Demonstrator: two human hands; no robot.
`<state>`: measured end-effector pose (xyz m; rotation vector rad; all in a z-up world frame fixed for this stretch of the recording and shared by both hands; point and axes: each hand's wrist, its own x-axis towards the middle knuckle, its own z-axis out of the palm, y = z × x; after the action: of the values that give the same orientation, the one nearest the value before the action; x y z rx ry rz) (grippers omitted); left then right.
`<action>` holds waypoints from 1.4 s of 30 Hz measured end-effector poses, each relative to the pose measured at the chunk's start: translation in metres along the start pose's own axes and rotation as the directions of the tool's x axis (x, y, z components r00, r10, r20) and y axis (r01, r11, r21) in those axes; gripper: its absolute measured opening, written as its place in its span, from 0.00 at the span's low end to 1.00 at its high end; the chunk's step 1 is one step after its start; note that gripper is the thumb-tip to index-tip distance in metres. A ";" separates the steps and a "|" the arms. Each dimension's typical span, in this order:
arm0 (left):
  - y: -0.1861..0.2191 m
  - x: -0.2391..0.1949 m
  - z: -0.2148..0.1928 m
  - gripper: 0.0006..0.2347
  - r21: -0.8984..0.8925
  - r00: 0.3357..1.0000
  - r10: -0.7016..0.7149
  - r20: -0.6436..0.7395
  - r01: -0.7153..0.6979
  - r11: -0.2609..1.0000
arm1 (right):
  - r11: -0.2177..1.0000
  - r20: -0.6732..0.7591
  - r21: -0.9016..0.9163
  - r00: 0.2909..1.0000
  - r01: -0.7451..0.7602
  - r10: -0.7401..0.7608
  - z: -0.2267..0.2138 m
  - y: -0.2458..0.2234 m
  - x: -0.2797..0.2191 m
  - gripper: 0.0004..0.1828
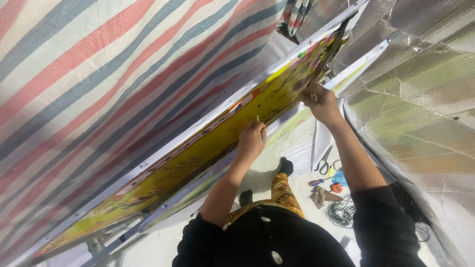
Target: The person uses a screwdriver to tighten screws on a yellow signboard attached to a metal frame. They then use a lighter to heat and melt plastic zip ties to secure the signboard to the frame. The person works on multiple fastening points along the edge of the signboard.
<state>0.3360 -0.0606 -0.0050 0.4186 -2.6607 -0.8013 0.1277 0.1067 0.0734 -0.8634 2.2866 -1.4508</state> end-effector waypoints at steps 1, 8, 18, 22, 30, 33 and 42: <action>0.001 0.000 -0.002 0.03 0.000 1.000 0.004 0.000 -0.004 1.000 | 0.964 -0.052 -0.130 0.969 0.232 -0.240 -0.004 -0.001 -0.011 0.10; -0.007 0.000 0.011 0.03 -0.022 0.999 -0.032 -0.036 0.031 0.999 | 0.647 0.153 -0.576 0.844 0.499 -0.514 0.024 0.042 -0.044 0.21; 0.000 0.001 -0.003 0.05 -0.079 0.995 -0.089 0.053 0.093 0.993 | 0.511 0.174 -0.721 0.835 0.469 -0.521 0.038 0.035 -0.039 0.22; 0.014 0.004 -0.023 0.06 -0.120 0.982 -0.132 0.137 0.149 0.982 | 0.620 0.068 -0.683 0.880 0.385 -0.471 0.056 0.063 -0.024 0.13; 0.004 0.005 -0.014 0.04 -0.129 0.989 -0.088 0.117 0.103 0.986 | 0.835 0.052 -0.442 0.939 0.328 -0.341 0.050 0.067 -0.005 0.13; -0.010 0.003 0.003 0.03 -0.131 0.995 -0.063 0.073 0.072 0.989 | 0.824 0.089 -0.518 0.972 0.232 -0.218 0.057 0.083 0.004 0.12; -0.014 0.010 0.003 0.05 -0.127 0.997 -0.068 0.046 0.073 0.989 | 0.985 0.039 -0.170 0.999 -0.017 0.024 0.047 0.054 0.015 0.13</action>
<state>0.3283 -0.0739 -0.0131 0.4697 -2.6266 -1.0067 0.1242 0.0805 0.0054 -0.9054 2.4072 -1.2322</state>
